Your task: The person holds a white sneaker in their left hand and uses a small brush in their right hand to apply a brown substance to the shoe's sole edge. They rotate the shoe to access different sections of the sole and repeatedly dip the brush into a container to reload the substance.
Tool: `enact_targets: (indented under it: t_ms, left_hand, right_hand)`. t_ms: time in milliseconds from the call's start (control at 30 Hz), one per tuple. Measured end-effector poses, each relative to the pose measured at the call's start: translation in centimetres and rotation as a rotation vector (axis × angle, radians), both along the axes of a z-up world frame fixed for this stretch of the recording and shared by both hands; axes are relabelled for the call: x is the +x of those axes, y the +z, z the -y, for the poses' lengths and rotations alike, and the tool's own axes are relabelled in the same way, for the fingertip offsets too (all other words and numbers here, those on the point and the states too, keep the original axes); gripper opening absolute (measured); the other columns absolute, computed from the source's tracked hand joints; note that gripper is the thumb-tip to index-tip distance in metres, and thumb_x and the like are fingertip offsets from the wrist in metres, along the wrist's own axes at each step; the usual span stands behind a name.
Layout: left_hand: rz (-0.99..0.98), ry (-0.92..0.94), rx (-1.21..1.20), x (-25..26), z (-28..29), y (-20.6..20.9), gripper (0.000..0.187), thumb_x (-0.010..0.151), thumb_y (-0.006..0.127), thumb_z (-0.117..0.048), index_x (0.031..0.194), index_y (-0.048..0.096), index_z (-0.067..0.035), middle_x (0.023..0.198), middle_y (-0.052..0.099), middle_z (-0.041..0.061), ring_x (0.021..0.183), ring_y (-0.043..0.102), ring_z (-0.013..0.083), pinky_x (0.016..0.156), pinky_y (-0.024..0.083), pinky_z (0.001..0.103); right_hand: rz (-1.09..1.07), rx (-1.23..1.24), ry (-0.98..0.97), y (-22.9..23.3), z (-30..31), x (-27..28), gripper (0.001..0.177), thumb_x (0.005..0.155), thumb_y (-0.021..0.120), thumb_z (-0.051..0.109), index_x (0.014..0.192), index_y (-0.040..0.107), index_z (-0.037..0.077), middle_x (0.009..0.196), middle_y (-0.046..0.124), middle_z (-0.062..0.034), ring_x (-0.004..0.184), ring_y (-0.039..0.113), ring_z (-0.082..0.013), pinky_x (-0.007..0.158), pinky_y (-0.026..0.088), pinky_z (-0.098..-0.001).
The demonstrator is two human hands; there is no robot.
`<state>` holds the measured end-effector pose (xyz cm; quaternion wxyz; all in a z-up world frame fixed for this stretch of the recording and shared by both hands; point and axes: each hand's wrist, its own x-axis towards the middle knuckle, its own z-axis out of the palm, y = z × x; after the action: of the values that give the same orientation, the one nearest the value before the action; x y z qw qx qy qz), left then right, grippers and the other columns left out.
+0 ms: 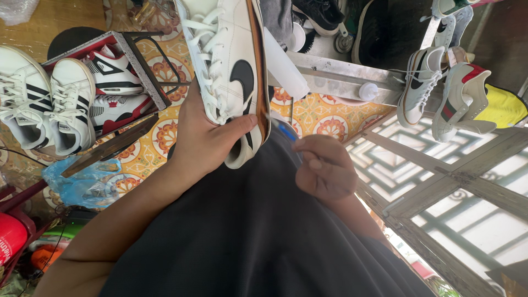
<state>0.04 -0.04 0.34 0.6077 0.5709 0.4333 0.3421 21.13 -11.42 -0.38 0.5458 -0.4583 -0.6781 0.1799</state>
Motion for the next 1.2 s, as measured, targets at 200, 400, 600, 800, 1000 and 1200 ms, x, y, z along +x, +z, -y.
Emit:
enact_targets:
  t_ms: [200,400,600,800,1000,1200]
  left_hand:
    - [-0.018,-0.004,0.004,0.1,0.0,0.3,0.060,0.088,0.081,-0.006,0.138,0.049,0.004,0.123,0.070,0.013,0.111,0.071,0.0204,0.098,0.059,0.035]
    - [-0.068,-0.015,0.161,-0.2,-0.2,0.6,0.062,0.092,0.081,-0.006,0.143,0.047,0.005,0.130,0.067,0.017,0.120,0.071,0.0252,0.104,0.056,0.037]
    - [-0.060,0.002,0.152,-0.1,0.0,0.8,0.064,0.090,0.079,-0.005,0.144,0.046,0.005,0.131,0.066,0.018,0.120,0.070,0.0260,0.104,0.057,0.037]
    - [-0.140,0.037,0.207,-0.3,0.0,0.9,0.067,0.089,0.080,-0.007,0.144,0.044,0.005,0.131,0.065,0.019,0.119,0.072,0.0270,0.101,0.058,0.036]
    - [-0.126,0.044,0.229,-0.1,0.4,0.9,0.067,0.092,0.081,-0.008,0.146,0.044,0.005,0.131,0.068,0.019,0.119,0.074,0.0277,0.102,0.059,0.037]
    - [-0.116,0.057,0.275,-0.2,0.3,1.1,0.069,0.092,0.080,-0.008,0.145,0.040,0.008,0.128,0.070,0.020,0.116,0.075,0.0273,0.099,0.060,0.036]
  right_hand:
    - [-0.005,0.054,-0.043,-0.1,-0.1,0.2,0.041,0.096,0.056,-0.016,0.127,0.046,0.008,0.109,0.063,-0.0210,0.090,0.074,-0.0312,0.074,0.062,-0.0365]
    - [0.006,-0.019,0.034,0.0,0.2,0.4,0.042,0.094,0.056,-0.016,0.126,0.047,0.009,0.108,0.063,-0.0221,0.089,0.072,-0.0331,0.076,0.061,-0.0413]
    - [-0.018,0.057,-0.016,-0.1,0.0,0.0,0.042,0.095,0.056,-0.016,0.127,0.045,0.009,0.111,0.064,-0.0218,0.091,0.073,-0.0322,0.077,0.063,-0.0395]
    - [0.003,-0.015,0.059,0.2,0.2,0.4,0.043,0.094,0.055,-0.017,0.127,0.046,0.009,0.111,0.064,-0.0223,0.090,0.071,-0.0318,0.075,0.061,-0.0407]
    - [-0.011,0.053,-0.010,-0.3,-0.1,-0.2,0.043,0.092,0.056,-0.015,0.127,0.047,0.008,0.105,0.064,-0.0225,0.087,0.072,-0.0319,0.071,0.061,-0.0401]
    - [-0.032,0.047,-0.028,-0.2,0.0,0.0,0.040,0.098,0.056,-0.014,0.129,0.046,0.009,0.105,0.064,-0.0219,0.090,0.072,-0.0290,0.073,0.063,-0.0378]
